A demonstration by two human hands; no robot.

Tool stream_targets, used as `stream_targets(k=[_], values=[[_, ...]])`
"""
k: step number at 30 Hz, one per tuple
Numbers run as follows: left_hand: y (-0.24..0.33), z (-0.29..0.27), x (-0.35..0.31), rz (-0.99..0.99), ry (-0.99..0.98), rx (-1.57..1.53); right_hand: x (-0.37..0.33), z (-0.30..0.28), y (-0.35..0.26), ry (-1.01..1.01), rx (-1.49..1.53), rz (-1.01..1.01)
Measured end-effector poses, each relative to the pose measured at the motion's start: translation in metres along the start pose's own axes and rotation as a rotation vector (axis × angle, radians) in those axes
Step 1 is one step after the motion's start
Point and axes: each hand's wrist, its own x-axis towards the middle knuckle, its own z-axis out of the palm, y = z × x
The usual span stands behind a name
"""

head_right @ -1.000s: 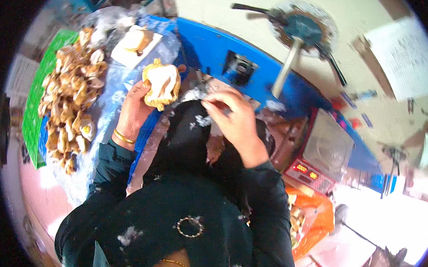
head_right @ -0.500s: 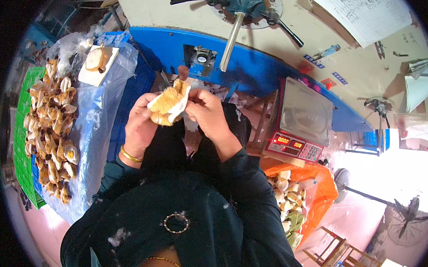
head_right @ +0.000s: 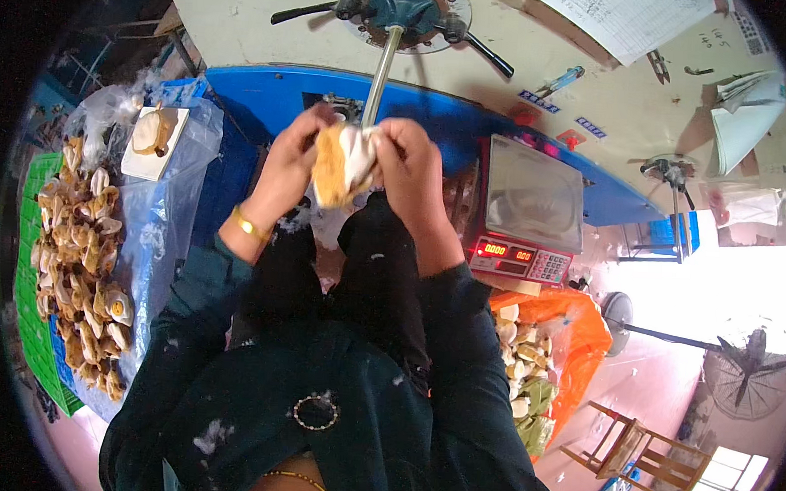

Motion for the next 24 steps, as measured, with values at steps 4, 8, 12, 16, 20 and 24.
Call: stream_targets(k=[4,8,12,16,20,24], values=[[-0.003,0.018,0.051,0.042,0.182,-0.122,0.054,0.009,0.021,0.13,0.075,0.001],[0.043,0.022,0.039,-0.217,0.403,-0.038,0.062,0.005,0.02,0.189,0.137,0.09],[0.054,0.042,0.021,0.078,0.256,0.439,0.08,0.015,0.036,0.314,0.048,-0.081],[0.057,0.041,0.048,-0.138,0.254,0.336,0.097,0.016,0.019,0.327,-0.04,-0.032],[0.057,0.048,0.033,-0.159,0.235,0.391,0.081,0.017,0.021,0.322,0.046,-0.03],[0.051,0.063,0.015,-0.144,0.291,0.317,0.064,0.016,0.029,0.275,0.189,-0.068]])
